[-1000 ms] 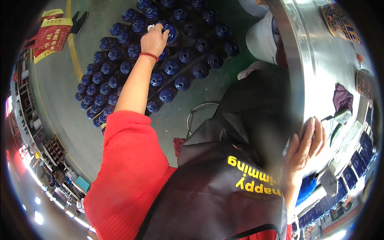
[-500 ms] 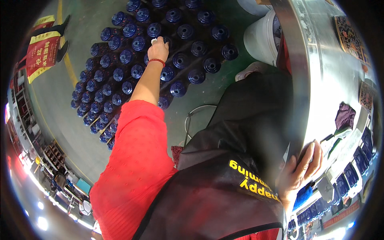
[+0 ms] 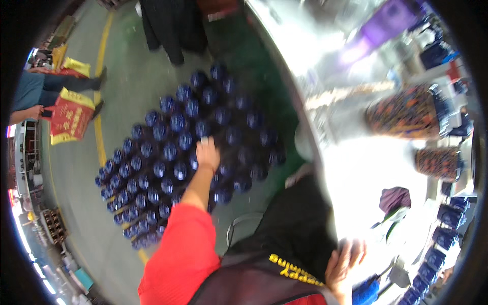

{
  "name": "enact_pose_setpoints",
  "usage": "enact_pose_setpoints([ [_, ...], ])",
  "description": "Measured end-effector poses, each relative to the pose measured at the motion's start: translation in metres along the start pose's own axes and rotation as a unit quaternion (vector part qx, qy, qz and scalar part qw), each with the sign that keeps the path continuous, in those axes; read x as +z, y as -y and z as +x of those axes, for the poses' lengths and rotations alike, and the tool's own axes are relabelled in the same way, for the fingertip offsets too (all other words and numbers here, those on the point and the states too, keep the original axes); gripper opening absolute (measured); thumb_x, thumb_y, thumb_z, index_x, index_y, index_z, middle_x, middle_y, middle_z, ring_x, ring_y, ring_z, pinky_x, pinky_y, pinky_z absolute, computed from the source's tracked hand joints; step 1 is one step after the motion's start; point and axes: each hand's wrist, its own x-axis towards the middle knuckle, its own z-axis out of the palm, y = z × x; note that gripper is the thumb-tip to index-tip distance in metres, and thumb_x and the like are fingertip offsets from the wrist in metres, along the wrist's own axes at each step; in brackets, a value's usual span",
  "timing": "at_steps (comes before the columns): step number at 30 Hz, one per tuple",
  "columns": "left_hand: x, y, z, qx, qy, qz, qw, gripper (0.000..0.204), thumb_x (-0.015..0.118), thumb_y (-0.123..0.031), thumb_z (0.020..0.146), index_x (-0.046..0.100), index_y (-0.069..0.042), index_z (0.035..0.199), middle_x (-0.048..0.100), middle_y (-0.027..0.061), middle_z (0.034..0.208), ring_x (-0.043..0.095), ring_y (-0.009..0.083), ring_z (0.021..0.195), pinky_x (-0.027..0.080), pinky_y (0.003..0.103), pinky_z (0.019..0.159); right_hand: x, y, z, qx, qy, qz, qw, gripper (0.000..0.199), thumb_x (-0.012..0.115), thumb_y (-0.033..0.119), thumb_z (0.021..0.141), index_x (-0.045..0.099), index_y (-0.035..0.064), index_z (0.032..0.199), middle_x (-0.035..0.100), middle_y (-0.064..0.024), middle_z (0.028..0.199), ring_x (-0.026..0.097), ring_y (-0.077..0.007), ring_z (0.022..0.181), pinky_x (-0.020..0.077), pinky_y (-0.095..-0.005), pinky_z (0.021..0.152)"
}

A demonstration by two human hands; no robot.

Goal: The person wipes the exterior of a dark blue cylindrical container with a green cloth, rotating it to clean multiple sides. The person then places the container down and picks up another similar container to repeat the wiping process.

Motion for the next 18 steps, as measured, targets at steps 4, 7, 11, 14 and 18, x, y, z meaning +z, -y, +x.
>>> enact_pose_setpoints([
  [4,0.009,-0.020,0.001,0.057,-0.021,0.028,0.998,0.047,0.062,-0.027,0.089,0.059,-0.012,0.133,0.063,0.0148,0.115,0.053,0.0355,0.112,0.047,0.046,0.089,-0.004,0.002,0.005,0.007,-0.017,0.011,1.000,0.047,0.065,0.020,0.095,0.056,0.0026,0.137,0.057,-0.0207,0.133,0.053,-0.0415,0.121,0.0454,-0.0527,0.102],
  [7,0.023,-0.031,0.012,0.068,0.011,-0.022,0.997,0.048,0.053,-0.022,0.094,0.056,-0.020,0.142,0.064,0.0157,0.108,0.060,0.0339,0.098,0.053,0.046,0.077,-0.004,0.004,0.005,0.001,-0.034,0.069,0.997,0.052,0.066,0.016,0.091,0.053,0.0046,0.141,0.051,-0.0215,0.140,0.045,-0.0475,0.128,0.0395,-0.0581,0.106],
  [11,0.032,-0.049,0.036,0.008,0.078,-0.096,0.992,0.056,0.056,-0.020,0.094,0.045,-0.022,0.149,0.061,0.0219,0.123,0.062,0.0392,0.112,0.056,0.047,0.088,0.001,0.003,0.003,-0.001,-0.040,0.080,0.996,0.054,0.067,0.014,0.091,0.053,0.0050,0.142,0.052,-0.0217,0.139,0.046,-0.0485,0.126,0.0402,-0.0589,0.105],
  [14,0.035,-0.061,0.051,-0.008,0.121,-0.103,0.987,0.060,0.062,-0.025,0.093,0.041,-0.022,0.149,0.056,0.0242,0.130,0.061,0.0411,0.116,0.055,0.049,0.093,0.005,0.001,0.001,0.005,-0.043,0.075,0.996,0.052,0.067,0.015,0.090,0.055,0.0056,0.140,0.053,-0.0214,0.138,0.047,-0.0474,0.126,0.0406,-0.0588,0.104],
  [18,0.038,-0.069,0.065,0.009,0.135,-0.063,0.989,0.048,0.059,-0.022,0.094,0.047,-0.012,0.139,0.056,0.0254,0.130,0.066,0.0394,0.109,0.056,0.047,0.091,0.009,0.000,0.000,0.021,-0.046,0.084,0.995,0.054,0.068,0.015,0.088,0.056,0.0076,0.140,0.052,-0.0202,0.139,0.047,-0.0462,0.126,0.0400,-0.0585,0.105],
])
